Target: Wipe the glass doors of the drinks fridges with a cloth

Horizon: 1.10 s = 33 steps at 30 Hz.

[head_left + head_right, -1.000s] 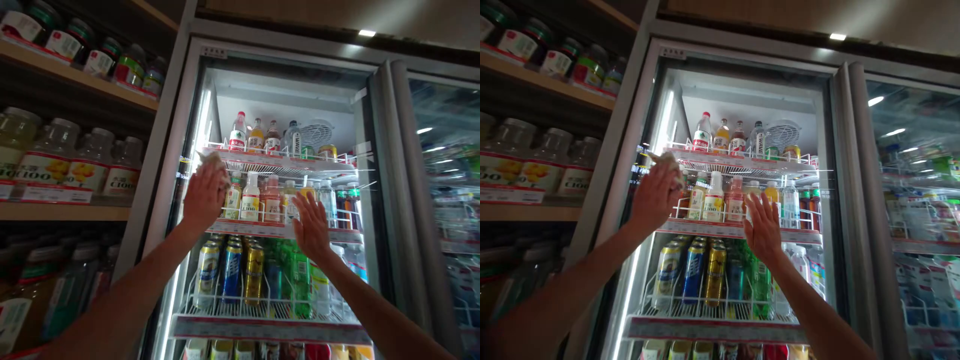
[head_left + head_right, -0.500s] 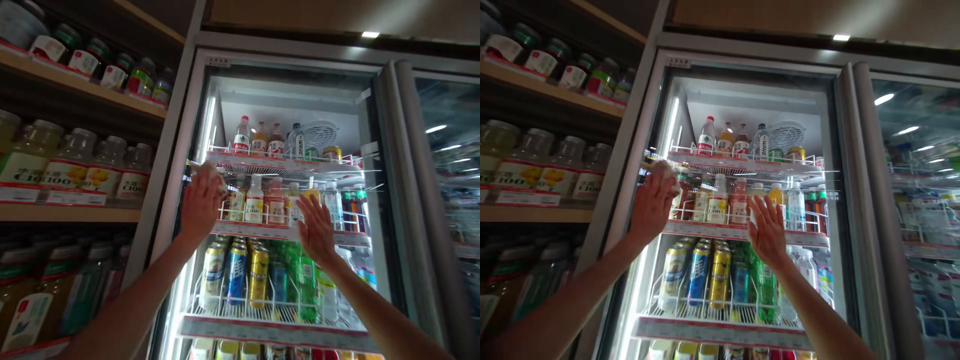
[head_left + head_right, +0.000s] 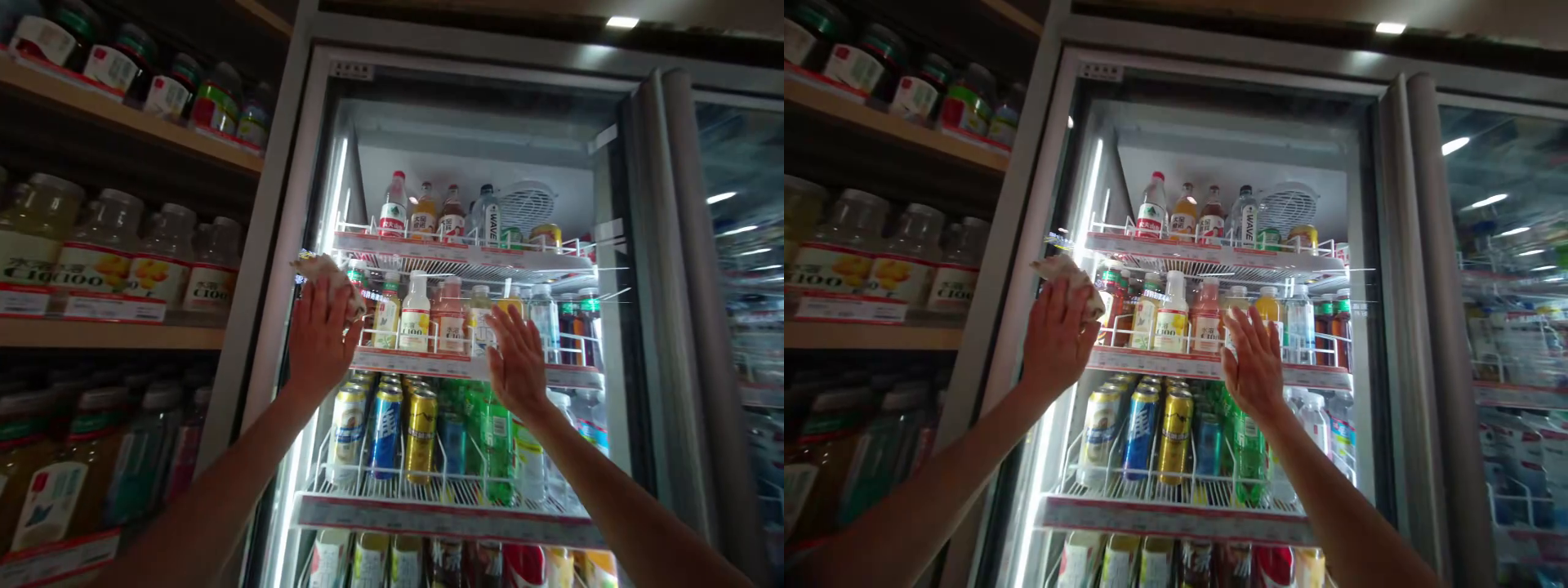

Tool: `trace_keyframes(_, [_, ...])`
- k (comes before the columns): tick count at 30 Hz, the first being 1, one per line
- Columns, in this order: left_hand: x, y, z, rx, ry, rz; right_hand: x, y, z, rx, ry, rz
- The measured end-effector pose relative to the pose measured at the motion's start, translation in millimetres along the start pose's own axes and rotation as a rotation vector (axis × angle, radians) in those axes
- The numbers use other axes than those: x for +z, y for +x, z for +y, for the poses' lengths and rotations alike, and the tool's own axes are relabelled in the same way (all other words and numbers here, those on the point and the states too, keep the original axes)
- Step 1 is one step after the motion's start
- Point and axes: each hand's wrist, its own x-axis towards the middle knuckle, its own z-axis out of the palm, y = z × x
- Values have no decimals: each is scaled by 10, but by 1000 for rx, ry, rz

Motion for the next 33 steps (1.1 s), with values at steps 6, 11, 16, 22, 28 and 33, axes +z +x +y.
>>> trace_keyframes(6, [-31,-508,534,367,-116,-176,-10,1,-4,-3,-2,29])
trace_keyframes(11, [-128,-451,54,69,25,-73,-3,-7,-4,-3,7,39])
trace_keyframes(16, [-131,-590,299,84,-21,-83,2,-9,-6,5,1,29])
trace_keyframes(22, [-148,-724,413,228,-17,-166,-5,-12,14,-4,27,47])
trace_keyframes(28, [-191,-580,83,-3,55,-44,2,0,-11,-6,-3,60])
trace_keyframes(33, [-93,-743,548,226,-53,-152,5,2,-14,-19,-27,54])
